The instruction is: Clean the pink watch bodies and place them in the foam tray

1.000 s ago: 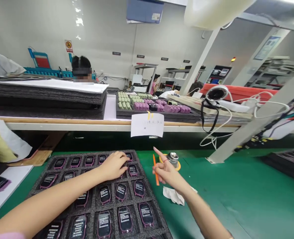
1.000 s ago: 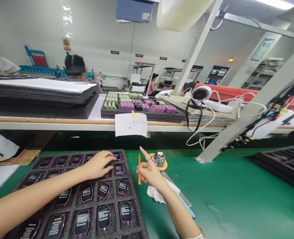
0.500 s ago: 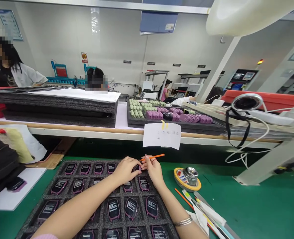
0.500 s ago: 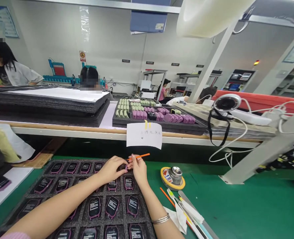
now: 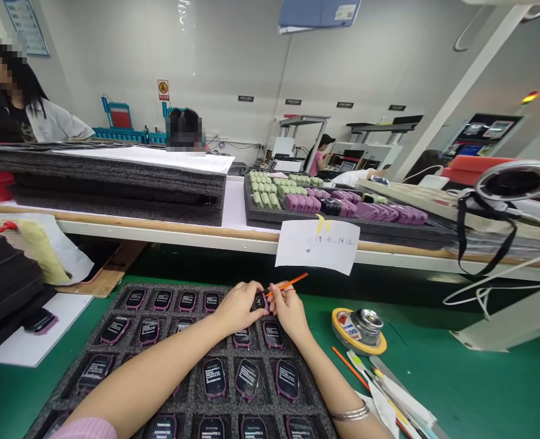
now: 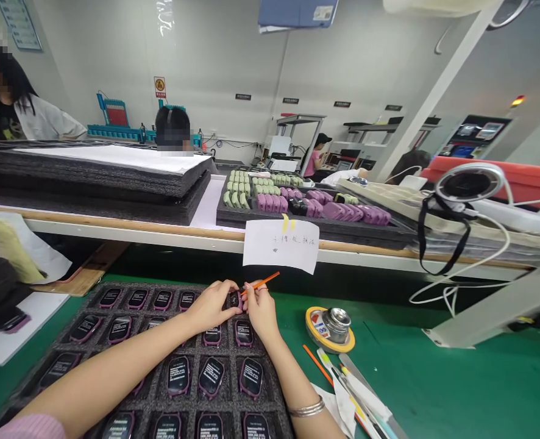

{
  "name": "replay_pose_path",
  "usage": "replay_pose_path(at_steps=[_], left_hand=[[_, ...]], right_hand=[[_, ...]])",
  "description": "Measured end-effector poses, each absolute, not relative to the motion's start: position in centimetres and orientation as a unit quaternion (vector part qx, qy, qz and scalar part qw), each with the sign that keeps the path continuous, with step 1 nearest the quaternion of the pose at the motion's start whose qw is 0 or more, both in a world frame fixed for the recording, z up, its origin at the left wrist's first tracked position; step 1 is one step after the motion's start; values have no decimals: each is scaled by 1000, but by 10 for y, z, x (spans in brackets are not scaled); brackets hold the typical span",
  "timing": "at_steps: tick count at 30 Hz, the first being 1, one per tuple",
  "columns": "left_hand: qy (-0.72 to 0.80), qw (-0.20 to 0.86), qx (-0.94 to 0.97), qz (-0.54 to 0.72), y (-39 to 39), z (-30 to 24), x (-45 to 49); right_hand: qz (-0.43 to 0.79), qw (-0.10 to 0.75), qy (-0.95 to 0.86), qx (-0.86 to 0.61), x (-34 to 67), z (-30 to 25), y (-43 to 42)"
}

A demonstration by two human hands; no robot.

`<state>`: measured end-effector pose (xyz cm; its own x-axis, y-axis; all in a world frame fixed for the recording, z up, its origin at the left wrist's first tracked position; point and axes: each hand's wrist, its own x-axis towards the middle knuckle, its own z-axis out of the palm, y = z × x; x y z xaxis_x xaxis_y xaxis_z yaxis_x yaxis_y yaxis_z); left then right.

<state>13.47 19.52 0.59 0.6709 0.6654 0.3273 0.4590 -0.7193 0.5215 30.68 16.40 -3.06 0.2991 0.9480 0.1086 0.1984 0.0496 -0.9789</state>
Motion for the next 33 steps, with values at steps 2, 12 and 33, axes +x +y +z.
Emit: replay_pose_path(at_steps=[2, 12, 33], left_hand=[[317, 200, 892, 254, 195, 5, 135], [361, 112, 895, 236, 191, 18, 125], [335, 180, 886, 266, 194, 9, 77]], right_hand=[[340, 538, -487, -598, 308, -31, 164], [314, 530, -507, -603, 307, -30, 160], [461, 526, -493, -517, 274, -34, 180]])
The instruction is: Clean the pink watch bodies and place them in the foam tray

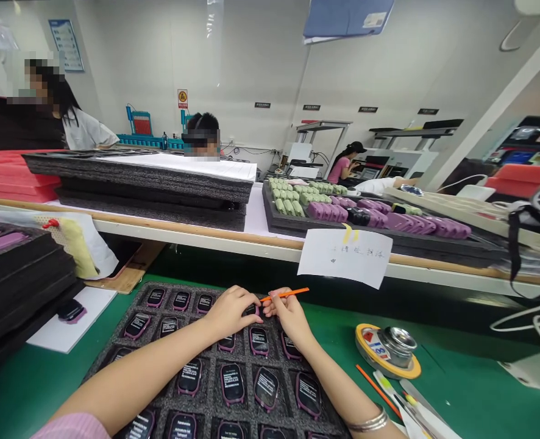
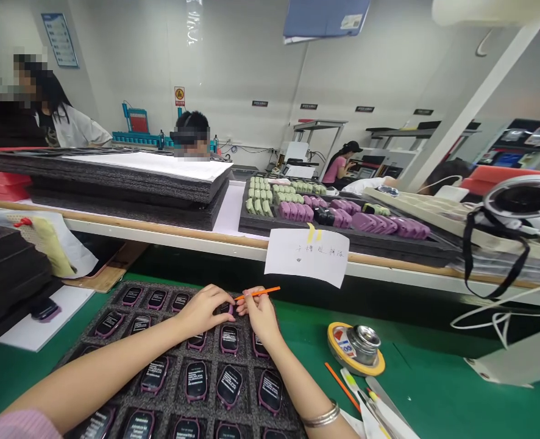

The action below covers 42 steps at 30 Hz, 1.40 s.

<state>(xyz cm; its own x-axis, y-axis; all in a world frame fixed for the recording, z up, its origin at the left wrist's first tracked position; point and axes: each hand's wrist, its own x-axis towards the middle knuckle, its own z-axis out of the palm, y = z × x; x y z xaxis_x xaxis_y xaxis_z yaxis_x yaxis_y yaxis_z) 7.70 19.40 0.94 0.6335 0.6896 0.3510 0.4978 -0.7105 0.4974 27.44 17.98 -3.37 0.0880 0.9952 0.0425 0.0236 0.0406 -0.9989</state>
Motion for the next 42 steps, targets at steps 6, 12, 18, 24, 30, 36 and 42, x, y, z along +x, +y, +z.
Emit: replay_pose_path(at_steps=[6, 12, 18, 24, 30, 36, 42], left_hand=[[358, 207, 868, 276, 195, 7, 78], [365, 194, 870, 269, 194, 6, 79], [404, 116, 871, 254, 191, 17, 73], [341, 88, 914, 201, 195, 25, 36], [307, 93, 928, 190, 192, 26, 9], [310, 90, 929, 183, 192, 25, 12], [303, 121, 926, 193, 196, 28, 10]], right_hand=[[450, 523, -512, -512, 275, -35, 178], [437, 518, -527, -513, 275, -37, 177], [431, 508, -542, -512, 273, -36, 175], [435, 506, -538, -515, 274, -28, 178], [451, 514, -526, -505, 245, -20, 187], [466, 522, -507, -503, 218, -24, 194], [465, 523, -513, -498, 223, -30, 187]])
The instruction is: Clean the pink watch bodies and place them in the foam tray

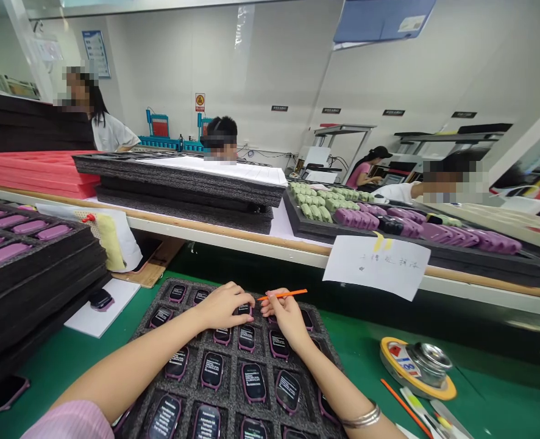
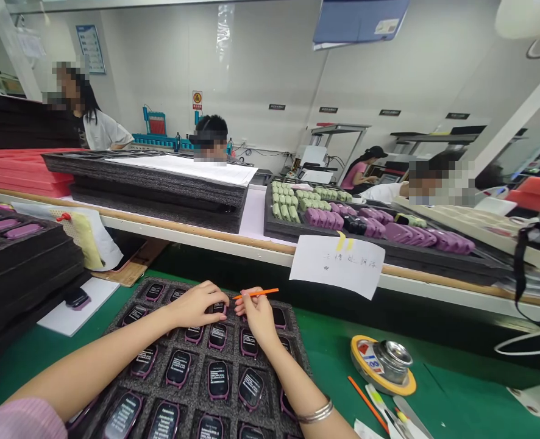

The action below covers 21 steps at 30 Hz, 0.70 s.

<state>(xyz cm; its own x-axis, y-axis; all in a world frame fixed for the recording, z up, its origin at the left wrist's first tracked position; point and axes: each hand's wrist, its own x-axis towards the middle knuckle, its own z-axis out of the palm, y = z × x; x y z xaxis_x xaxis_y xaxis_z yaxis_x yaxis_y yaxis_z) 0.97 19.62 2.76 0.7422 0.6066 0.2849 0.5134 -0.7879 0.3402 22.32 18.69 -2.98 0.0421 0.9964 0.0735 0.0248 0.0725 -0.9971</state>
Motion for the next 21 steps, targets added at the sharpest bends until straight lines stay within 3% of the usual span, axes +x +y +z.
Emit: replay_pose_path(at_steps=[12, 21], left_hand=[[338, 214, 886, 235, 203, 19, 6], [328, 189, 893, 243, 197, 23, 8]], right_hand=[[453, 491, -570, -479, 219, -27, 179], [435, 481, -593, -477, 218, -27, 178]])
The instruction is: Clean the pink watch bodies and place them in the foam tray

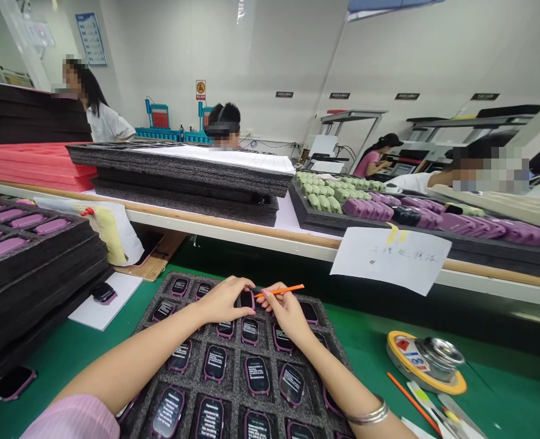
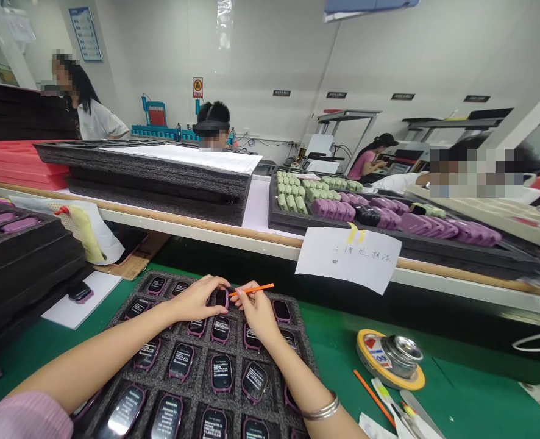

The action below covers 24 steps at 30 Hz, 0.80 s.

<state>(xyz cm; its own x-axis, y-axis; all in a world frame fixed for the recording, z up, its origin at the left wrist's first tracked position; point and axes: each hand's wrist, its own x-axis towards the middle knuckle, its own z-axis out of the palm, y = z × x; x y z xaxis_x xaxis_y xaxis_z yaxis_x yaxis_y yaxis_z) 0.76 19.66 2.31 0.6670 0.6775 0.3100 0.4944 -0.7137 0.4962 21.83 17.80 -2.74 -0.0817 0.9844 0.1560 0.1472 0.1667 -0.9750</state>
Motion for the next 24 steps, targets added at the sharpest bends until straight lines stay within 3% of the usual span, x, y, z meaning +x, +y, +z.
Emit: replay_pose_path(at_steps=[11, 24], left_hand=[[226, 104, 951, 186, 154, 33, 0], [276, 151, 918, 242, 149, 14, -7]], right_hand=[[444, 475, -588, -481, 224, -9, 161], [470, 520, -559, -443, 206, -18, 119]])
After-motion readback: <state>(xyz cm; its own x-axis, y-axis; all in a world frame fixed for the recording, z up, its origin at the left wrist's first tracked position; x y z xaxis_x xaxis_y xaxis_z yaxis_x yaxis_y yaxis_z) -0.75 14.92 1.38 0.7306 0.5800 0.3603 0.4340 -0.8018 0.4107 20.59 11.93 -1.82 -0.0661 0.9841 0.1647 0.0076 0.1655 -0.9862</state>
